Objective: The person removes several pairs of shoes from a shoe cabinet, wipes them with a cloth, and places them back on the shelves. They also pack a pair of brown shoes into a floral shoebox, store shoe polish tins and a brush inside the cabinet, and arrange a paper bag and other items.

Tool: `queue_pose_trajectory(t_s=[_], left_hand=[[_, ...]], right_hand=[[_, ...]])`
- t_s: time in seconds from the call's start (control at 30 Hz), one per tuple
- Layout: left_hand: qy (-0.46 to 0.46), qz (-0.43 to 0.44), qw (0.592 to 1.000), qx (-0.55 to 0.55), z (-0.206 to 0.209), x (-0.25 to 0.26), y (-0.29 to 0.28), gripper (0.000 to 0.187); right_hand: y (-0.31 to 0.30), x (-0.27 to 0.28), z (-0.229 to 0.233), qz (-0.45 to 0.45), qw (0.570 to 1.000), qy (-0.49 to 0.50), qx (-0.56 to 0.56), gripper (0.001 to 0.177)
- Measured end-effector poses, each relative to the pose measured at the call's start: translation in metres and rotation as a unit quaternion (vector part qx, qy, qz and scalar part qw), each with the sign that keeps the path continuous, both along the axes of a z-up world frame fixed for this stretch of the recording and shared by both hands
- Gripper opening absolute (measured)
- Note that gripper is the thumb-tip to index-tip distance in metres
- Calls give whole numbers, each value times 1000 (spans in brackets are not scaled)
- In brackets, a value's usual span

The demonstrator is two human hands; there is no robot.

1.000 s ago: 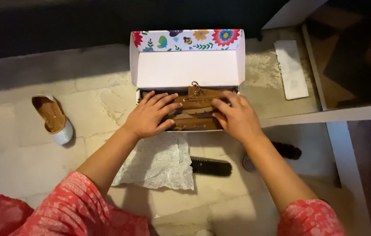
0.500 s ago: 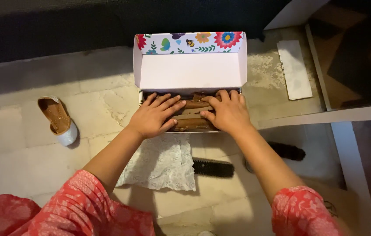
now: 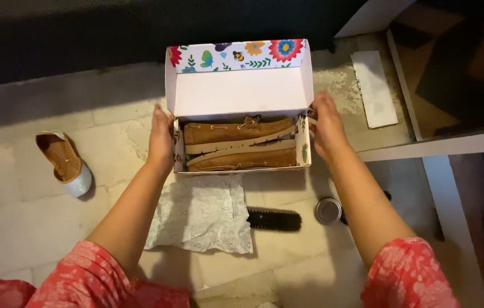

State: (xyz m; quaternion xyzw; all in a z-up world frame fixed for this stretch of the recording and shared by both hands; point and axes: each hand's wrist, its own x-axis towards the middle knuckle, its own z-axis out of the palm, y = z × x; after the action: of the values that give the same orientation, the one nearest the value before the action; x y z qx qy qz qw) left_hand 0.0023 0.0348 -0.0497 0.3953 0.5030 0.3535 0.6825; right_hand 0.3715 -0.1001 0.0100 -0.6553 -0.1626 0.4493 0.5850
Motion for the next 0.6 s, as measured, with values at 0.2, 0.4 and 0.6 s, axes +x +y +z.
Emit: queue_pose_trajectory(t_s=[0.2,0.4,0.6], left_hand=[[-85,-1,996,32,20,-4,-9,77],[-417,-62,904,-68,10,-22,-5,91],[4,-249,968,-20,26,-40,-12,86]], right_hand=[[-15,-2,8,74,992,22,100,80],[-43,3,-3,5,990,122,75,49],[-70,-8,13,156,987,36,2,73]])
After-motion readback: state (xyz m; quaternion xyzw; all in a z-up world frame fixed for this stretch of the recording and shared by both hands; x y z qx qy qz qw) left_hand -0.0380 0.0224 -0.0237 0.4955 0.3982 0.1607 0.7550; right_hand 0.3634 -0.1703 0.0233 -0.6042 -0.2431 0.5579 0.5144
